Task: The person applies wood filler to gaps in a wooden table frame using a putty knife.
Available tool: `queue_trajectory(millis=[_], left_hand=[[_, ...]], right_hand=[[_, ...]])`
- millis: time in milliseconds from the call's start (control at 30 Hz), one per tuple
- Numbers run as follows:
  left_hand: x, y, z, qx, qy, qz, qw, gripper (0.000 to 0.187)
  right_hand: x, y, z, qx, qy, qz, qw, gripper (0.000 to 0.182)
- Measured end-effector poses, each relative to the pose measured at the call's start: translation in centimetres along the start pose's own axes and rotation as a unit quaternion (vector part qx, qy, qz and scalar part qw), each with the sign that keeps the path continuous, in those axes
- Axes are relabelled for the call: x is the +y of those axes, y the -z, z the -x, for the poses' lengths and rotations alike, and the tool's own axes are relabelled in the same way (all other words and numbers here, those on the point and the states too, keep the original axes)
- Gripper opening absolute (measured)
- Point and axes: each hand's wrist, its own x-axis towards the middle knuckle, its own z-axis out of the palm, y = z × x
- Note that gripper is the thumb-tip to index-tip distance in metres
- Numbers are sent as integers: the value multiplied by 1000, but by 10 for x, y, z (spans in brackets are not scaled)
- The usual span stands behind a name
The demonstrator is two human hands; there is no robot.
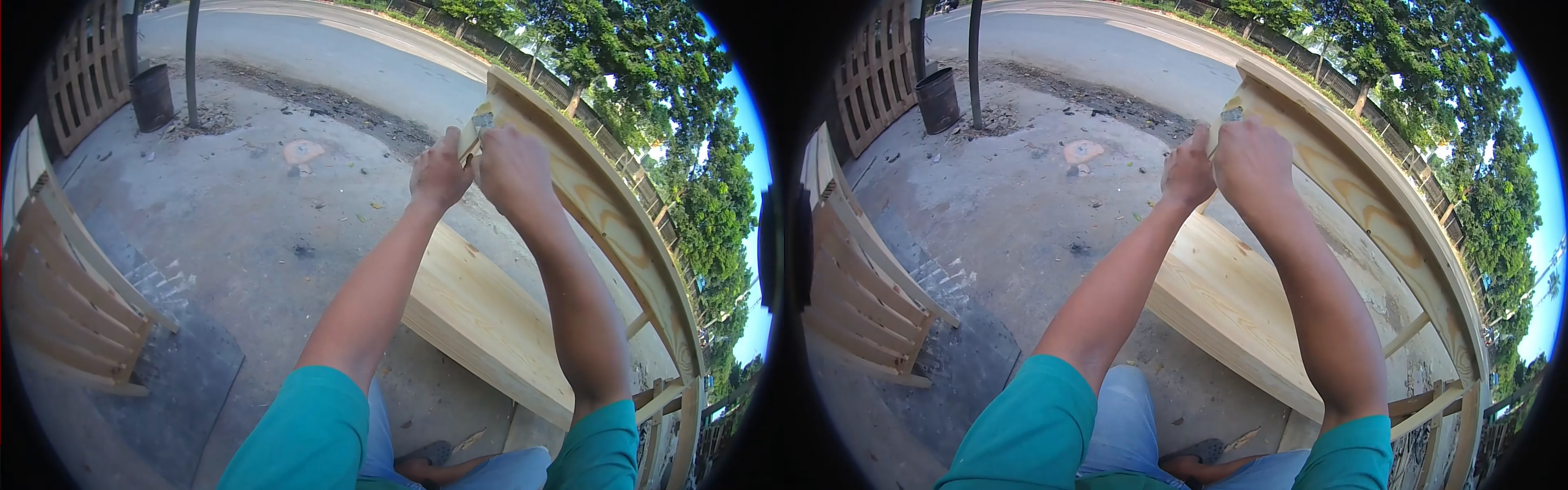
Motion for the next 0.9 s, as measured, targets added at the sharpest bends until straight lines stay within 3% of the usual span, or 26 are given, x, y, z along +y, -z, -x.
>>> queue_trajectory(millis=[67, 300, 467, 567, 667, 900], left_hand=[[-2, -2, 0, 9, -7, 4, 1000, 34], [2, -1, 1, 9, -5, -3, 1000, 33], [2, 0, 0, -1, 5, -2, 1000, 33], [2, -1, 0, 1, 9, -3, 1000, 33], [2, -1, 0, -2, 5, -1, 1000, 33], [-1, -1, 0, 1, 2, 3, 1000, 33]], right_hand=[[-1, 11, 0, -44, 8, 3, 999, 15], [6, 8, -6, 76, -39, -27, 996, 17], [11, -9, -10, 49, -65, -35, 996, 28], [9, 0, -8, 37, -32, -53, 997, 27], [11, -6, -16, 86, -56, -61, 993, 26], [5, -2, -13, 54, -35, -65, 996, 24]])
